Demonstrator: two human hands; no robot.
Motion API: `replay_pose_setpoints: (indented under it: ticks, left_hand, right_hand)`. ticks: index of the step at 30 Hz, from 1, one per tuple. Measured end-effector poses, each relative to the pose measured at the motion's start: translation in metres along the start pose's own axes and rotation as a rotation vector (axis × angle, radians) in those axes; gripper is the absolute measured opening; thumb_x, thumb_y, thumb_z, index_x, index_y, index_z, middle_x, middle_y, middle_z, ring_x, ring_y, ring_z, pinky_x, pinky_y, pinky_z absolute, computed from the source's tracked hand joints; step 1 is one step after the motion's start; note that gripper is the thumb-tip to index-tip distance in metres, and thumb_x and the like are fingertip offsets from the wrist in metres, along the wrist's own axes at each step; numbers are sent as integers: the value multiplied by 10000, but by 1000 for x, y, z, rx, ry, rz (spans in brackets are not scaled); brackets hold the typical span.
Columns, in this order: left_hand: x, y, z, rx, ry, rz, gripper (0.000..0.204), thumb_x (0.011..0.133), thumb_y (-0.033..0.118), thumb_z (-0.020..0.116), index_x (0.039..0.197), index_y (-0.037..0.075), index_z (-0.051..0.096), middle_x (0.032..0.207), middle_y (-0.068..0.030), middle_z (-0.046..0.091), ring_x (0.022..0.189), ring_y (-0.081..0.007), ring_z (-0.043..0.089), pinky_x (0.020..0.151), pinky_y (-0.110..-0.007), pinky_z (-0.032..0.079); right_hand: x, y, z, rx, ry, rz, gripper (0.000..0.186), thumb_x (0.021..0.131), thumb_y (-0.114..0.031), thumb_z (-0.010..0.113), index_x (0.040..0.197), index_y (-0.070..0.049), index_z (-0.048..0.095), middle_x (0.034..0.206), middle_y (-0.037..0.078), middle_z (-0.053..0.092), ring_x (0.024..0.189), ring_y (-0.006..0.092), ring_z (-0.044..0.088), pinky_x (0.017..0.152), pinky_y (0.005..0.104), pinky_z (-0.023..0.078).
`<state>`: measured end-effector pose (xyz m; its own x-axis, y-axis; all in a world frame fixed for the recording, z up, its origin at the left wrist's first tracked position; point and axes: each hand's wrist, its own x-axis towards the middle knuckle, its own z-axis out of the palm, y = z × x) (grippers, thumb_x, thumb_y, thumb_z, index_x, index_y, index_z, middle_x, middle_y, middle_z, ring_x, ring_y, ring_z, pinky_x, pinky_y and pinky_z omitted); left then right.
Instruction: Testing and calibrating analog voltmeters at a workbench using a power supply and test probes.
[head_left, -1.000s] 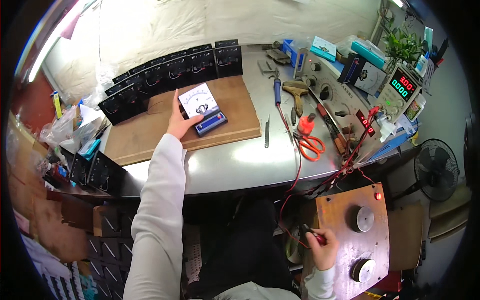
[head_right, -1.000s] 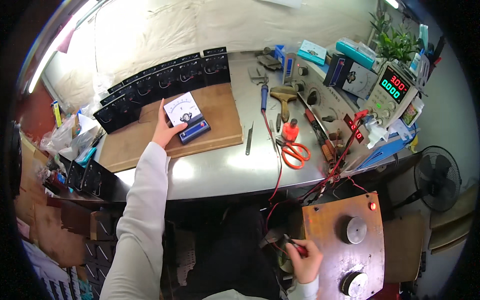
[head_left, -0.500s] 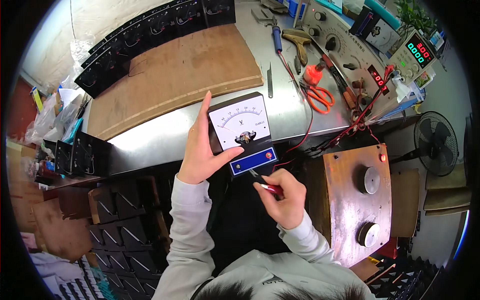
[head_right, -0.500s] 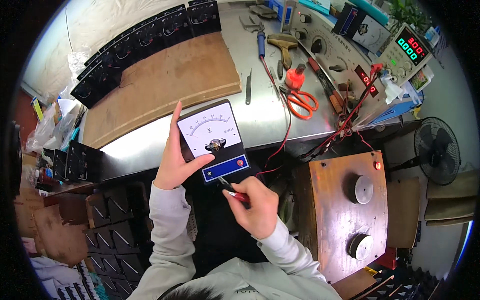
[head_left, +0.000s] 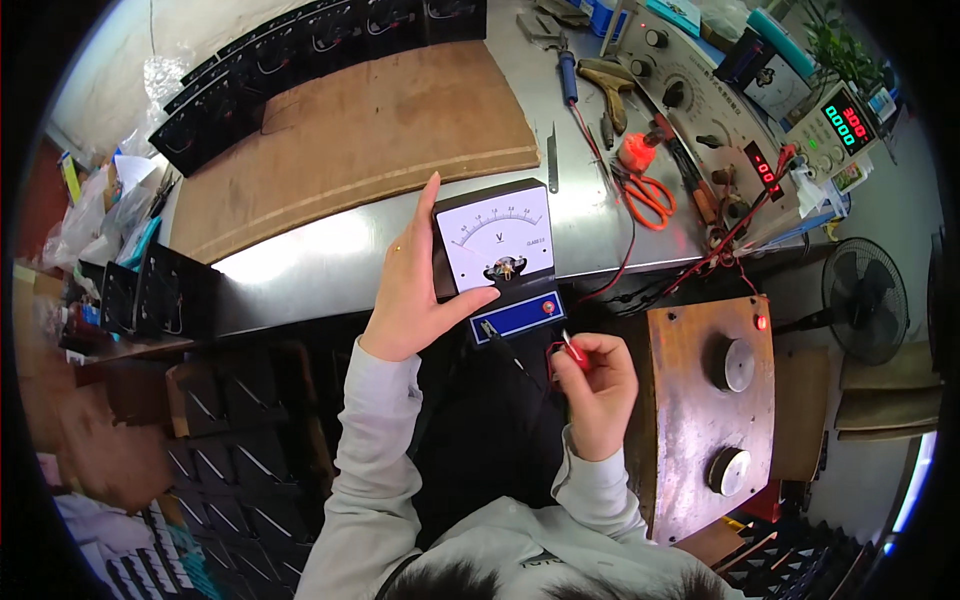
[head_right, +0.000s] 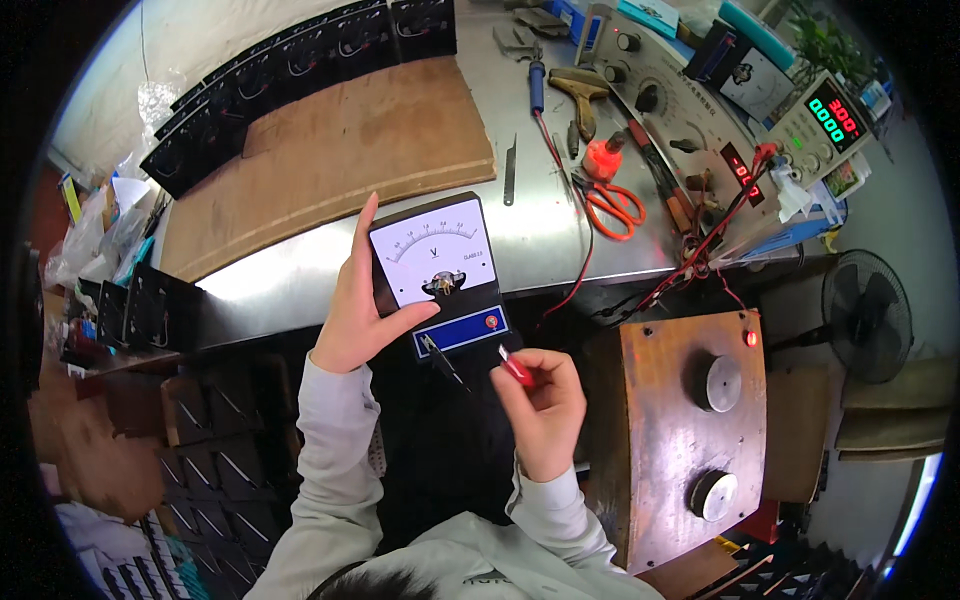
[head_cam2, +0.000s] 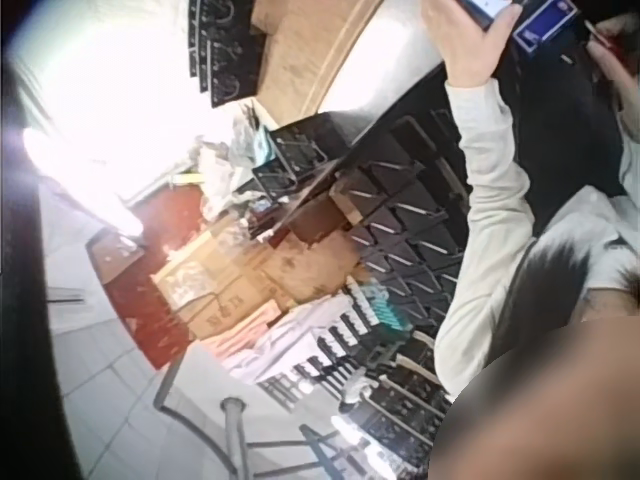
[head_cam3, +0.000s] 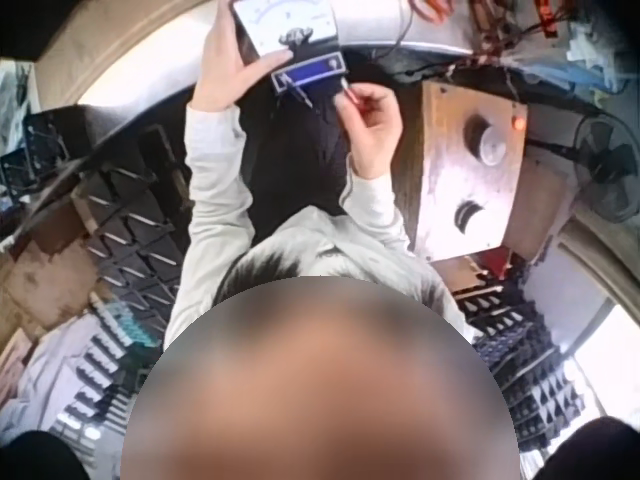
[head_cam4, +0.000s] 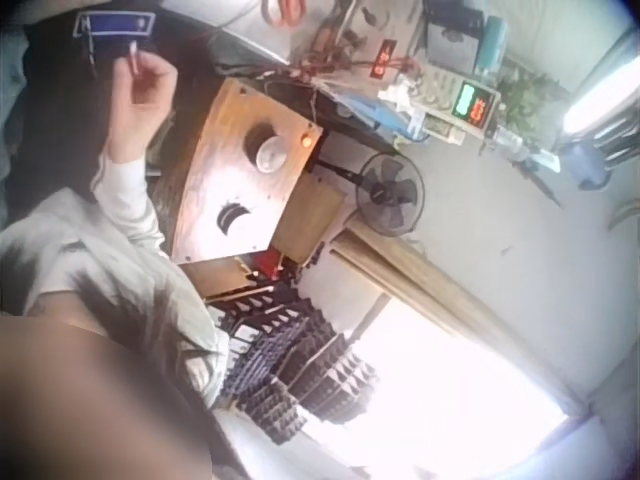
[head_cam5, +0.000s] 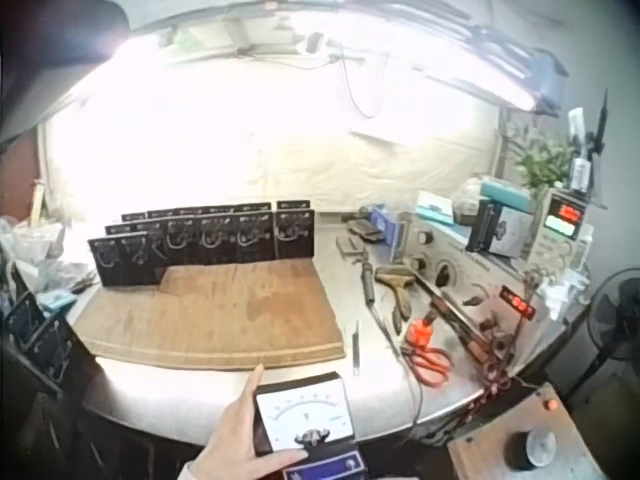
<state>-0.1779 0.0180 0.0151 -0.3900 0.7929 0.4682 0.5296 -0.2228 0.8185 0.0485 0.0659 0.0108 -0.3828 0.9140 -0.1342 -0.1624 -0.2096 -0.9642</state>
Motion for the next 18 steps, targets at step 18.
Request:
replay_pose_setpoints:
  ticks: [18]
  left_hand:
    - [0, 5, 5, -89, 21, -65, 1110, 699, 154, 873, 1567, 21, 193, 1306, -199, 595, 1227, -325, 588, 1043, -411, 446]
  right_hand:
    - [38, -4, -9, -350, -81, -244, 198, 784, 8, 819, 949, 33, 711, 842, 55, 701, 732, 81, 623, 674, 219, 495]
